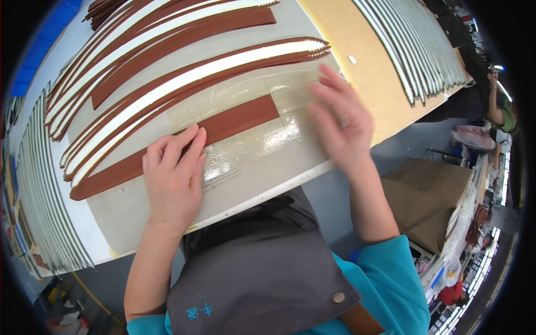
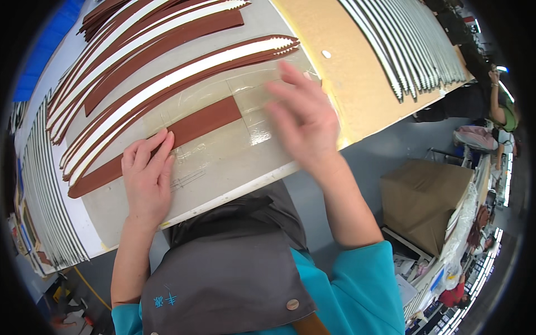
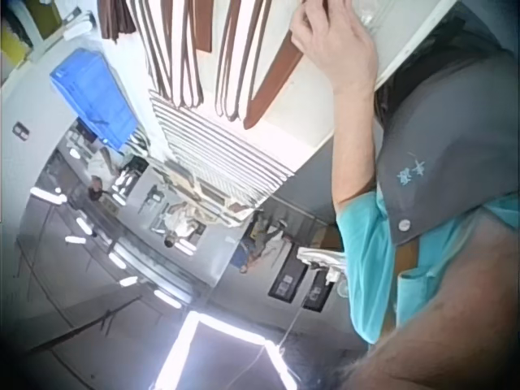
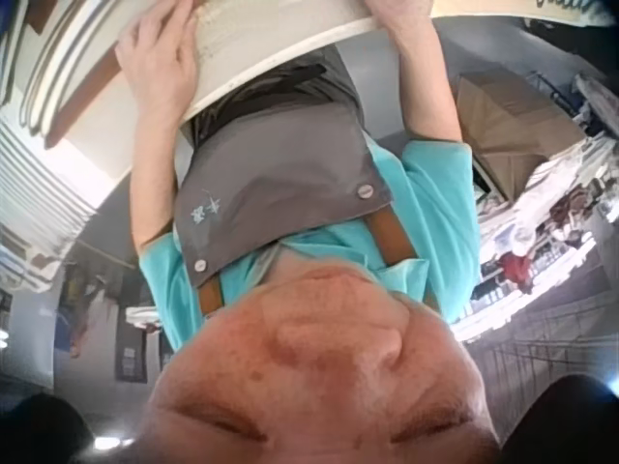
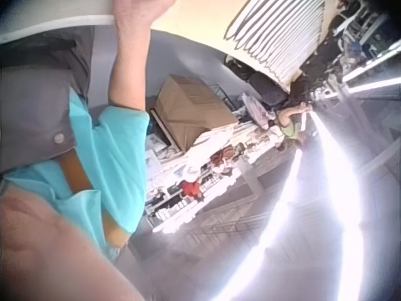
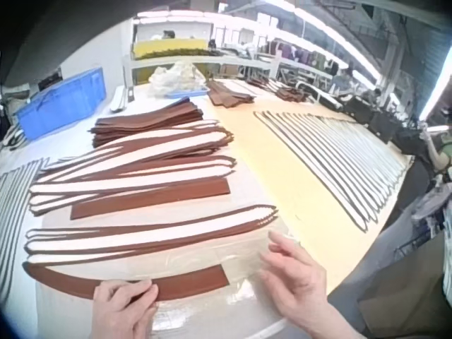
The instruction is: The person repeatedly picks up long brown leather strips and white backing pieces from a table. They align the leather strip with the white backing and press them together by hand. The person then uses a small orange tool to rub along the seam of the joined pieces to secure the bond. This process is repeated for multiple units throughout the video.
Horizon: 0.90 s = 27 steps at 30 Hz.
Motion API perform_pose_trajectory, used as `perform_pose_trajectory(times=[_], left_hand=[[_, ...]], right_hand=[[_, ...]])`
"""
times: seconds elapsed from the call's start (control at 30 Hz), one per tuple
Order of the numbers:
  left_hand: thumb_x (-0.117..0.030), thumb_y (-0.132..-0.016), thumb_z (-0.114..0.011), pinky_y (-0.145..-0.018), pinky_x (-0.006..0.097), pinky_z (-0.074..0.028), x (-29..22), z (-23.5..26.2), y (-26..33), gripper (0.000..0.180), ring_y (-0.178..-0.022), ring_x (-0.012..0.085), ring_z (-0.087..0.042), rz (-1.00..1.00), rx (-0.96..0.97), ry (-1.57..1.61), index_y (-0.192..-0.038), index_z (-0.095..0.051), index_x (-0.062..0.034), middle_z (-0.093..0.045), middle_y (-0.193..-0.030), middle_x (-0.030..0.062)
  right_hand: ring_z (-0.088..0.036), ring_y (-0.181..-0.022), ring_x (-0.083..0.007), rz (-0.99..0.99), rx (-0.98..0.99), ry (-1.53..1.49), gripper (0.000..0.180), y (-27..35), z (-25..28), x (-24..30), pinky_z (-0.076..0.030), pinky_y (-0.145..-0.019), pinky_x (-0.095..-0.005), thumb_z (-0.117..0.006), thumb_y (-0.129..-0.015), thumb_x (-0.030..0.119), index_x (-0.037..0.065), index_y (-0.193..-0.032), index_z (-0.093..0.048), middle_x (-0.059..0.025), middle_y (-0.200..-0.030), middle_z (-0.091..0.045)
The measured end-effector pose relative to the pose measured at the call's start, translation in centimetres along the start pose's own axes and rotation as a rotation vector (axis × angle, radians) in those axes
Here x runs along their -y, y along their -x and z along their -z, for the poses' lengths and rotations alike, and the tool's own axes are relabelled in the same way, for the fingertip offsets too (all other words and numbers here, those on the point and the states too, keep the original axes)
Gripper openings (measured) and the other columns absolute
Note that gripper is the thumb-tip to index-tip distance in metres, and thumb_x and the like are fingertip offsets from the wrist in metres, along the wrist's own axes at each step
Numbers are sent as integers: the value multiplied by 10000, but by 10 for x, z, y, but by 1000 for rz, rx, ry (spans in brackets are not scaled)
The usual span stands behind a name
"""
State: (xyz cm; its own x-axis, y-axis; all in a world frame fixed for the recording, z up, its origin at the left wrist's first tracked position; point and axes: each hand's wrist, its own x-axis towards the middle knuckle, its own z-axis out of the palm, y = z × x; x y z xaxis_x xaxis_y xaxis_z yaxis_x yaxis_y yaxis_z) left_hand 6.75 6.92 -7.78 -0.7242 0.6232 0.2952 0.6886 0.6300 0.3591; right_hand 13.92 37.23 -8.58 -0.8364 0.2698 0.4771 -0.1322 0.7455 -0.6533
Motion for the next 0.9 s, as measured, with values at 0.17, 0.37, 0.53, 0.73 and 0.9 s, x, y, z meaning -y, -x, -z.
perform_pose_trajectory(times=[0.17,0.37,0.53,0.73,0.9], left_hand=[[-68,-923,-722,-1038,430,-437,-3,1,-2,389,-1174,316,-567,-10,-17,49,-1312,-728,-65,-681,-1353,52],[-102,-919,-729,-1027,442,-439,1,0,0,406,-1188,298,-566,-28,-36,45,-1322,-709,-61,-670,-1347,40],[-141,-925,-728,-1021,445,-443,1,-2,1,391,-1210,280,-552,-36,-57,66,-1307,-704,-65,-649,-1347,23],[-147,-941,-718,-1019,433,-443,7,-6,5,349,-1206,253,-553,-17,-68,109,-1275,-711,-46,-652,-1316,12],[-132,-941,-711,-1006,413,-448,9,-8,2,314,-1187,242,-562,-1,-126,206,-1242,-736,-49,-668,-1277,5]], right_hand=[[-671,-765,-97,-501,-147,54,245,-16,64,-46,-553,-696,-262,-797,-925,145,24,-1137,-772,-43,-1000,-751],[-658,-737,-118,-555,120,217,304,-34,65,-43,-537,-670,-276,-840,-886,204,-3,-1095,-765,-49,-837,-736],[-644,-734,-68,-566,141,192,248,-34,75,-54,-506,-650,-232,-855,-877,154,-4,-1025,-734,-22,-826,-728],[-647,-742,-42,-473,308,-366,206,-53,-20,66,-502,-651,-186,-834,-904,93,19,-1046,-705,1,-834,-717],[-631,-735,-48,-439,392,-335,157,-50,-94,96,-514,-648,-199,-790,-926,63,-3,-1032,-695,-15,-837,-701]])
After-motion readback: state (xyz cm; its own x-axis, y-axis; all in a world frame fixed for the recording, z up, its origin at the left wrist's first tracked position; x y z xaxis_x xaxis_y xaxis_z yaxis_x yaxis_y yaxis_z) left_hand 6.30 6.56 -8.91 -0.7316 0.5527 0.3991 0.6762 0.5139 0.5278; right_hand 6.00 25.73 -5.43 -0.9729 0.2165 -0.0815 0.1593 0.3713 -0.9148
